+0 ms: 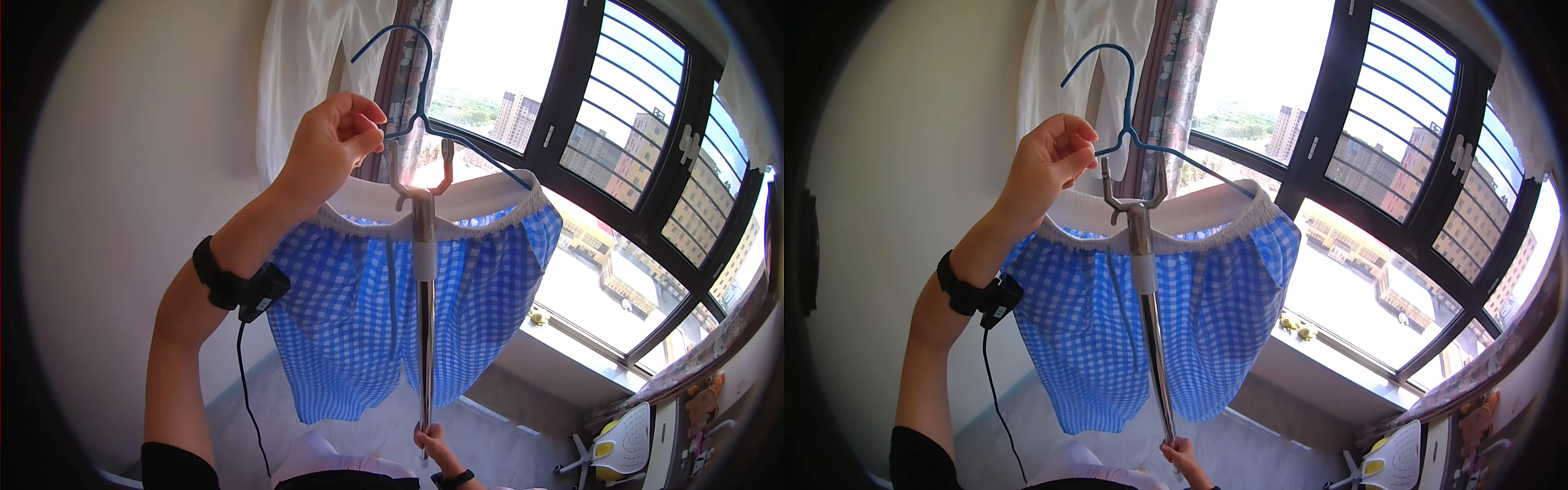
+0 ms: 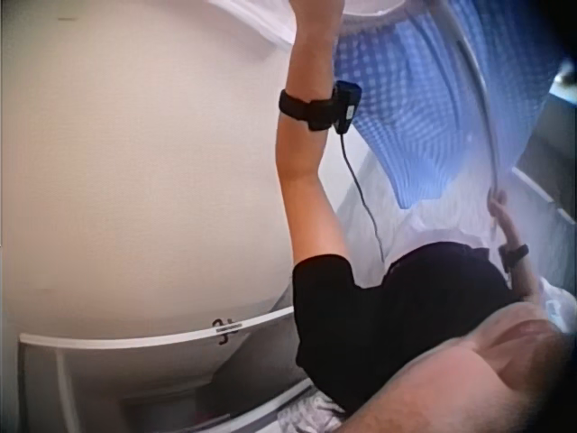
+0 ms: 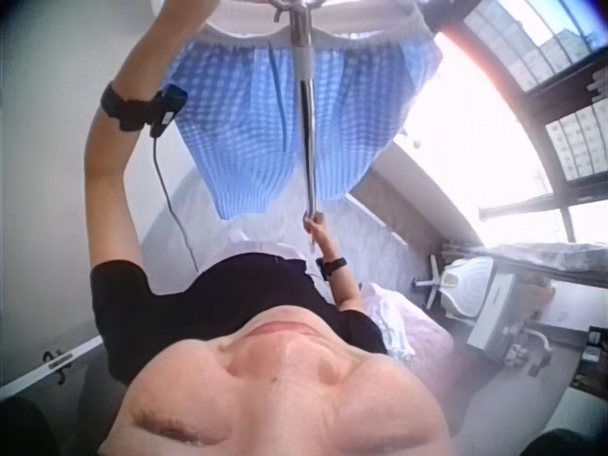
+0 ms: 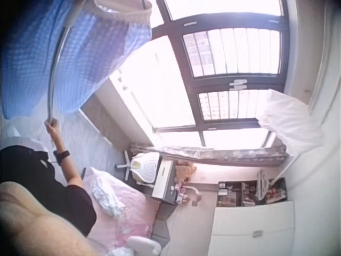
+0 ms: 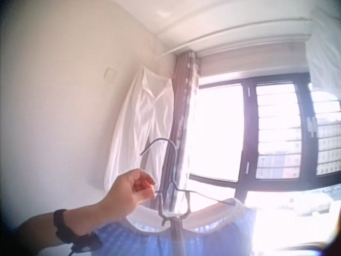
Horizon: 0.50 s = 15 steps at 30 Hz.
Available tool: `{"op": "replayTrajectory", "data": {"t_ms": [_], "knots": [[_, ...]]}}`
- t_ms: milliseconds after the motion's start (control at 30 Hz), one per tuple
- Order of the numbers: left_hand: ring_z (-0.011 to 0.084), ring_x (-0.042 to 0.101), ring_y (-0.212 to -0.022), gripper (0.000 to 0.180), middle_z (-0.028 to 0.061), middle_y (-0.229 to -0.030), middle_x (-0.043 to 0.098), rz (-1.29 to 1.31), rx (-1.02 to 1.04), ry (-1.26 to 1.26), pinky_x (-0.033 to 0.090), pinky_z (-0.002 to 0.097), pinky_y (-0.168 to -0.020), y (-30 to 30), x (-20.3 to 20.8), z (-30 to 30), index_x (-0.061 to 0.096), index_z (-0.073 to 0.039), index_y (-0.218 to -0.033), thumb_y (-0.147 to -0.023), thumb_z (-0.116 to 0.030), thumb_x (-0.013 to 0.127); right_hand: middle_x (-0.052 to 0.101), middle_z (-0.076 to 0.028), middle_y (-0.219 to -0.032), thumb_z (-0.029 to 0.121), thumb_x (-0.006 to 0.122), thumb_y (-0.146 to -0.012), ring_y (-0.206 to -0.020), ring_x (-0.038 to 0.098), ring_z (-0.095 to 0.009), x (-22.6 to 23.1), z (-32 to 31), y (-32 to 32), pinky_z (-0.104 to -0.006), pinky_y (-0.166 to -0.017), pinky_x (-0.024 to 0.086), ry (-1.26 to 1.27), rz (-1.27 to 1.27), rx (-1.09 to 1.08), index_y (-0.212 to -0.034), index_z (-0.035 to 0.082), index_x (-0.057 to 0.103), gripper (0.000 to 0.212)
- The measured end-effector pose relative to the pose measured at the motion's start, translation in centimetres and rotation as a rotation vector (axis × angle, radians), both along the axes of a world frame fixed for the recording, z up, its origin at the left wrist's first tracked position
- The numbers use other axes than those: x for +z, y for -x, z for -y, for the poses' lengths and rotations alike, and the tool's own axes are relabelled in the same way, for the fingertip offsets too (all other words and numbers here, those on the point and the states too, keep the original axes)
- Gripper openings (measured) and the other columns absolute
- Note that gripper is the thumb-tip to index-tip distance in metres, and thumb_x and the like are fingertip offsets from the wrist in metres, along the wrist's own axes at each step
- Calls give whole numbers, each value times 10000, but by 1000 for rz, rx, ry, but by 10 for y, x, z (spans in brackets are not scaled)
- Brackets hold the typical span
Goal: The person hangs a blue checkered garment and white t-shirts on a high rod near a window using hangers and a reacher tool.
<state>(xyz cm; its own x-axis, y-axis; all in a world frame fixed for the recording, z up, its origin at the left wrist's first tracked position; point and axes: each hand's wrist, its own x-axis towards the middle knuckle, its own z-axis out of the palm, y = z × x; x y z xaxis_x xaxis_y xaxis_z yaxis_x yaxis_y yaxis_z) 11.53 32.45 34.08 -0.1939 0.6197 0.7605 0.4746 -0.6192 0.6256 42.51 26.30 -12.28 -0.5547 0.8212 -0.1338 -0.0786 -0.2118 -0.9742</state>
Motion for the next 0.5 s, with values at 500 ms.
{"op": "replayTrajectory", "data": {"t_ms": [500], "knots": [[83, 532, -658, 140, 31, -742, 551, -171, -226, -190, 442, 178, -577, 82, 38, -20, 537, -46, -922, -805, 28, 517, 412, 25, -452, 106, 623, -714, -393, 351, -62, 16, 26, 131, -252, -374, 242, -118, 62, -325, -483, 55, 473, 280]]}}
